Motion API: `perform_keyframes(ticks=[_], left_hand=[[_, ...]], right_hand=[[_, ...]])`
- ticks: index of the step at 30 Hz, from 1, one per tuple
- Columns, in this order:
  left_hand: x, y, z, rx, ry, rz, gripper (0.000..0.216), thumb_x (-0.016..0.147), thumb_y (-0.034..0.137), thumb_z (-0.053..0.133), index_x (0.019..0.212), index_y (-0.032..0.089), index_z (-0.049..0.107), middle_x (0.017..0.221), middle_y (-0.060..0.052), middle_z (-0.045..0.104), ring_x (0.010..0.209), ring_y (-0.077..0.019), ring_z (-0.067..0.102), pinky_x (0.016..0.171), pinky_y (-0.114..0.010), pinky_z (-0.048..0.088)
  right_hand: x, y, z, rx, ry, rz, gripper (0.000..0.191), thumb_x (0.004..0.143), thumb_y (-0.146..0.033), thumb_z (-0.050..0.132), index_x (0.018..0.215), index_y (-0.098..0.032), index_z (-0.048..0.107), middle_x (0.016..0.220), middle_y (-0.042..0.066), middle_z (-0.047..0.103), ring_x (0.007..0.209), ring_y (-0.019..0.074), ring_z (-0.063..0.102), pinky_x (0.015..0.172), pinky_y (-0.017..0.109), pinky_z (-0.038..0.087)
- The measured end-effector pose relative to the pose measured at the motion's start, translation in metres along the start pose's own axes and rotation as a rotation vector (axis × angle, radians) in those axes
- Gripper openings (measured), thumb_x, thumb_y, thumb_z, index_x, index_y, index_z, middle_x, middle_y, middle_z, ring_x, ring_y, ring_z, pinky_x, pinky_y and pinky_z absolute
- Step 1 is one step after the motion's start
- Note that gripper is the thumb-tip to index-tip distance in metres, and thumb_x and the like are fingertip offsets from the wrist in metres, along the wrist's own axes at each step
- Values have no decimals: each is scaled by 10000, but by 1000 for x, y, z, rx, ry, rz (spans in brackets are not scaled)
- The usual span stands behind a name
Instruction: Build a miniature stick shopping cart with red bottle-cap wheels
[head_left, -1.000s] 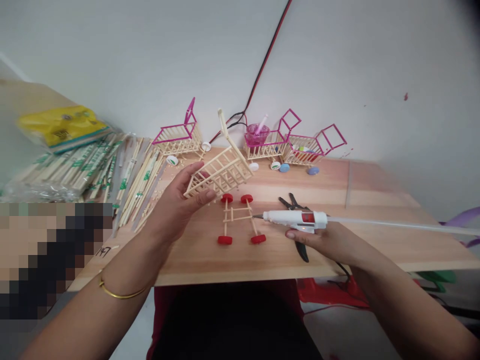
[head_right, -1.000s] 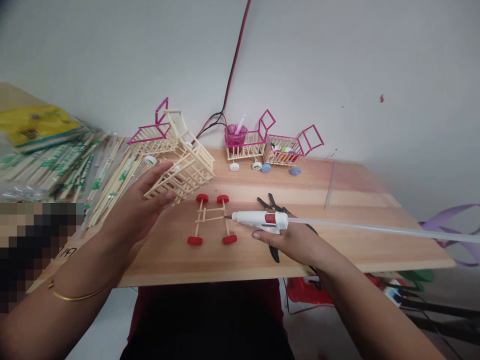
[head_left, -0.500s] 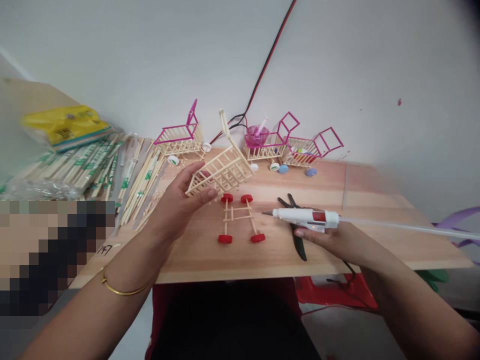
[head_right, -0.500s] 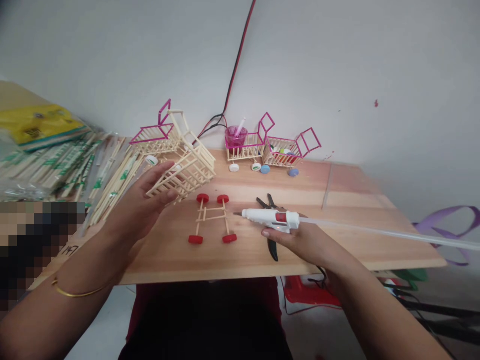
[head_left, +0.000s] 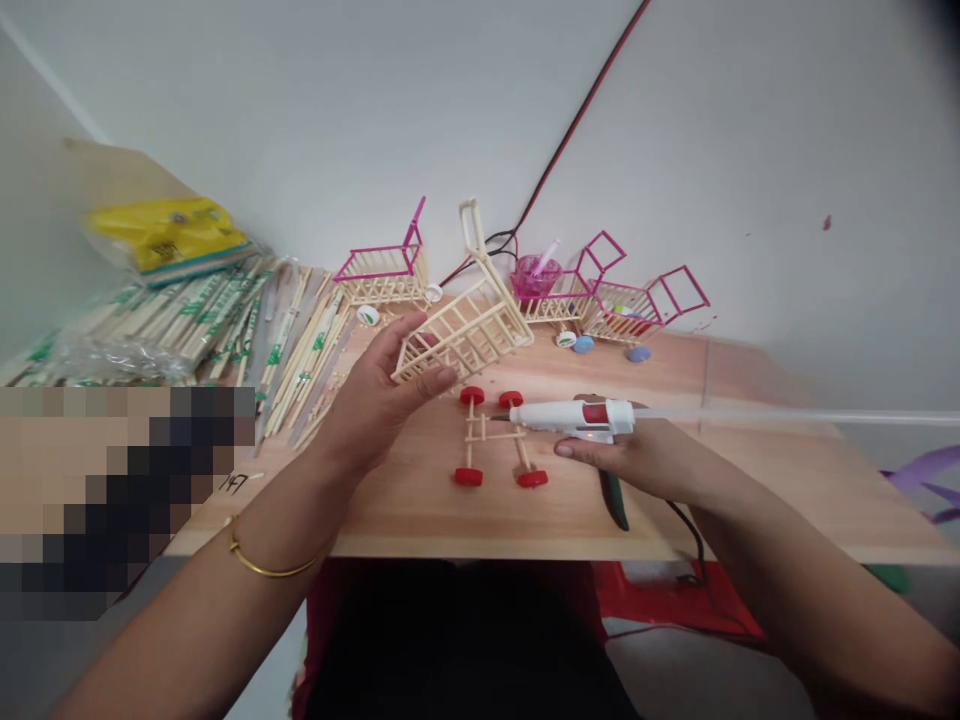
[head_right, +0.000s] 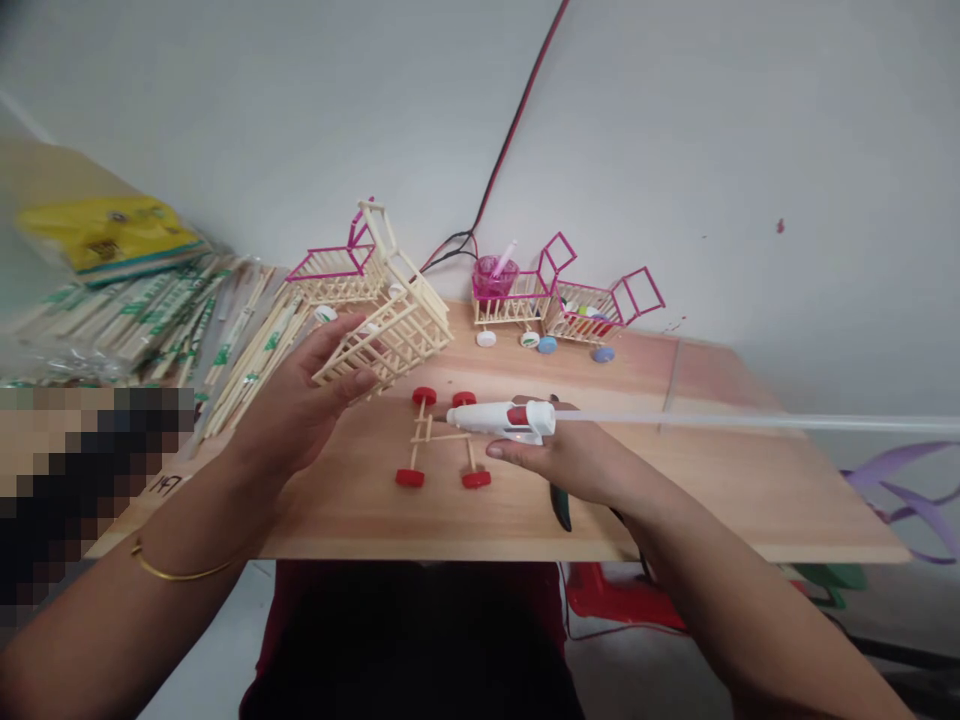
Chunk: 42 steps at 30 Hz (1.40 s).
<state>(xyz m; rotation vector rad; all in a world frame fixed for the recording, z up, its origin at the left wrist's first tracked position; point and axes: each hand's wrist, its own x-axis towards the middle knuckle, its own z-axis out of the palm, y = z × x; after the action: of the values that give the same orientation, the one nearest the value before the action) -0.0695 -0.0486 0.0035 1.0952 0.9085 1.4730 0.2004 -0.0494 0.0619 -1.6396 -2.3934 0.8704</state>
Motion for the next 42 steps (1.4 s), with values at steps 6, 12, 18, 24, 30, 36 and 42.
perform_keyframes(ticks=[6,12,18,24,30,36,42], left_hand=[[-2,3,1,-9,0,-8,616,691,276,822,1259,269,584,1221,-47,630,1179,-250,563,1028,-407,443],[-3,5,2,-21,-2,-25,634,683,265,828,1264,270,576,1191,-36,635,1154,-239,576,1003,-385,464],[-4,6,2,-10,-6,-1,598,693,268,818,1245,275,588,1241,-34,620,1181,-246,560,1015,-386,454],[-4,6,2,-18,-5,0,595,693,263,818,1242,279,588,1237,-34,626,1158,-236,574,999,-382,462],[-3,6,2,-6,-7,14,588,694,280,814,1238,275,590,1245,-35,622,1182,-242,560,1004,-378,457],[-3,6,1,2,-18,25,580,701,277,810,1239,270,591,1270,-35,613,1191,-243,554,1018,-378,446],[-3,6,1,-17,-16,11,608,697,286,813,1258,269,580,1242,-38,630,1190,-252,562,1017,-389,448]], right_hand=[[9,1,3,-40,-31,-28,277,849,-505,568,910,-257,674,918,19,743,845,244,690,722,352,542],[11,-1,5,-51,-28,-27,272,854,-499,566,935,-260,667,946,16,748,875,246,697,740,344,540],[13,-1,6,-69,-17,-39,297,865,-514,560,960,-254,667,973,33,747,893,256,694,742,352,534],[13,-4,7,-92,-6,-52,255,860,-479,584,864,-229,636,839,21,721,753,202,663,639,290,480],[11,0,8,-143,52,-62,297,847,-495,597,765,-210,583,652,-9,626,578,144,559,525,246,396],[3,-4,-1,-129,63,-32,302,841,-505,592,752,-216,590,676,-2,633,606,161,584,541,260,423],[-6,-10,3,-67,45,-11,272,823,-505,607,777,-238,631,751,9,707,677,197,657,585,287,489]])
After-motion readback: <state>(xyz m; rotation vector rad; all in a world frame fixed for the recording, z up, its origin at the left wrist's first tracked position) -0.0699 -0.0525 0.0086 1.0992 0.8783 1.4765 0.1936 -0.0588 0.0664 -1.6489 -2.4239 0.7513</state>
